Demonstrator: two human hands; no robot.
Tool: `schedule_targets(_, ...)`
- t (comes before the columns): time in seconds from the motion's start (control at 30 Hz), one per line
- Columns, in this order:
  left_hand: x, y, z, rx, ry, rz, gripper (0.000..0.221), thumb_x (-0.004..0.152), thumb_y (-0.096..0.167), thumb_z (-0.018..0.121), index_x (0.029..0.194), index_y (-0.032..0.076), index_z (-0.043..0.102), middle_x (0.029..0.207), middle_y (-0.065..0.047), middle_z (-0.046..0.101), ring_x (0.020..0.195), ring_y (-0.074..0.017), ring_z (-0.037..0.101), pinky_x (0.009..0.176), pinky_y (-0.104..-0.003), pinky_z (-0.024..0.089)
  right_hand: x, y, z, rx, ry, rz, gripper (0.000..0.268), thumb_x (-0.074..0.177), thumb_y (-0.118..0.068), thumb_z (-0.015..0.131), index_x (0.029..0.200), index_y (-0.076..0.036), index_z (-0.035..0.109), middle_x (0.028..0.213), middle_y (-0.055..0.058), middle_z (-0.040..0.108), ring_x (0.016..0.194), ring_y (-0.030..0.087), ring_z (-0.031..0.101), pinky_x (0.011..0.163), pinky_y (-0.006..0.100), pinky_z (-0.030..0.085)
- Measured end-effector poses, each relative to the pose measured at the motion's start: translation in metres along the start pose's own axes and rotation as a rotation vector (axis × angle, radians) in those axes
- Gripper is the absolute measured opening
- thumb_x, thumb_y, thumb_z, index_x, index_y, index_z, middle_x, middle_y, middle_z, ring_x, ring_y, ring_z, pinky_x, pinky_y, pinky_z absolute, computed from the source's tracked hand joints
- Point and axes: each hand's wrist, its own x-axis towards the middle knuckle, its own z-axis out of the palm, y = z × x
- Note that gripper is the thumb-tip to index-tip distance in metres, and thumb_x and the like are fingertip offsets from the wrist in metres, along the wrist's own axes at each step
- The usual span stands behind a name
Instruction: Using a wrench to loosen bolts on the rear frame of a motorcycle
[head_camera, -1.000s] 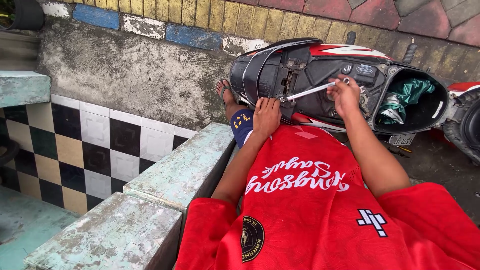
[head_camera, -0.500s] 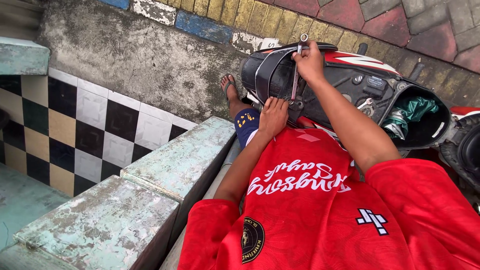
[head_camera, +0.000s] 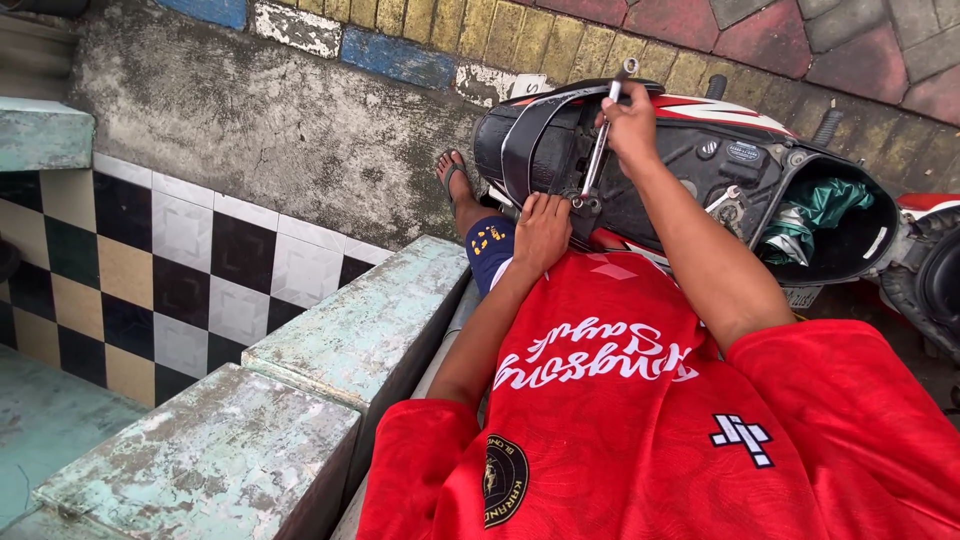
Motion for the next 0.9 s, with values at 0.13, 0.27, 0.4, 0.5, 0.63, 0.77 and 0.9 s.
schedule_targets(0.13,-0.005,-0.002,0.014,-0.026,0.005,-0.008,0.007,0.094,0.012,0.058,0.099,0.012,0.062,0.092,-0.006,0.065,0.093,-0.0239,0.062,0.113,-0.034,0.034,0.002,0.043,-0.05,0.362,0.028,0.047,0.009,0.105,-0.014,0.06,0.113,-0.017,0.056,0.075,0.01,0.065,0.039,0.008,0.033,0.036,0.023,0.016)
schedule_targets(0.27,-0.014,-0.004,0.047,-0.016,0.02,-0.043,0.04,0.086,0.023,0.064,0.123,0.01,0.058,0.099,-0.007,0.065,0.109,-0.0196,0.065,0.12,-0.038,0.027,0.004,0.122,-0.109,0.555,0.146,0.187,0.011,0.109,-0.024,0.046,0.118,-0.017,0.047,0.09,0.012,0.073,0.049,0.015,0.055,0.041,0.024,0.039)
schedule_targets(0.4,-0.016,-0.004,0.049,-0.017,0.048,-0.041,0.047,0.086,0.022,0.064,0.13,0.008,0.055,0.1,-0.008,0.065,0.109,-0.0205,0.064,0.119,-0.038,0.027,-0.013,0.196,-0.137,0.705,0.266,0.375,0.015,0.109,-0.025,0.04,0.116,-0.013,0.046,0.11,0.013,0.076,0.064,0.02,0.066,0.055,0.028,0.052)
schedule_targets(0.5,-0.013,-0.003,0.039,-0.003,0.032,-0.031,0.047,0.086,0.022,0.064,0.13,0.009,0.056,0.1,-0.008,0.065,0.109,-0.0204,0.064,0.12,-0.038,0.027,-0.044,0.206,-0.135,0.825,0.289,0.473,0.018,0.11,-0.02,0.037,0.12,-0.007,0.043,0.121,0.017,0.073,0.079,0.021,0.073,0.068,0.028,0.061)
schedule_targets(0.63,-0.011,-0.003,0.035,0.013,0.002,-0.022,0.046,0.086,0.024,0.065,0.13,0.012,0.058,0.103,-0.005,0.066,0.111,-0.0197,0.064,0.119,-0.039,0.027,-0.075,0.19,-0.13,0.923,0.279,0.512,0.017,0.109,-0.017,0.038,0.119,-0.003,0.042,0.127,0.019,0.07,0.088,0.022,0.075,0.077,0.028,0.066)
schedule_targets(0.77,-0.011,-0.002,0.033,0.015,0.011,-0.023,0.044,0.086,0.024,0.065,0.129,0.014,0.058,0.102,-0.005,0.065,0.109,-0.0195,0.064,0.12,-0.038,0.027,-0.078,0.192,-0.123,0.972,0.242,0.518,0.015,0.109,-0.014,0.037,0.114,-0.002,0.044,0.125,0.023,0.07,0.088,0.027,0.078,0.079,0.033,0.07)
schedule_targets(0.9,-0.011,-0.003,0.037,0.034,0.022,-0.019,0.045,0.086,0.024,0.065,0.129,0.016,0.058,0.102,-0.004,0.064,0.108,-0.0191,0.064,0.119,-0.038,0.027,-0.083,0.192,-0.113,0.994,0.217,0.529,0.013,0.109,-0.014,0.039,0.113,-0.002,0.044,0.125,0.024,0.071,0.09,0.029,0.08,0.081,0.036,0.071)
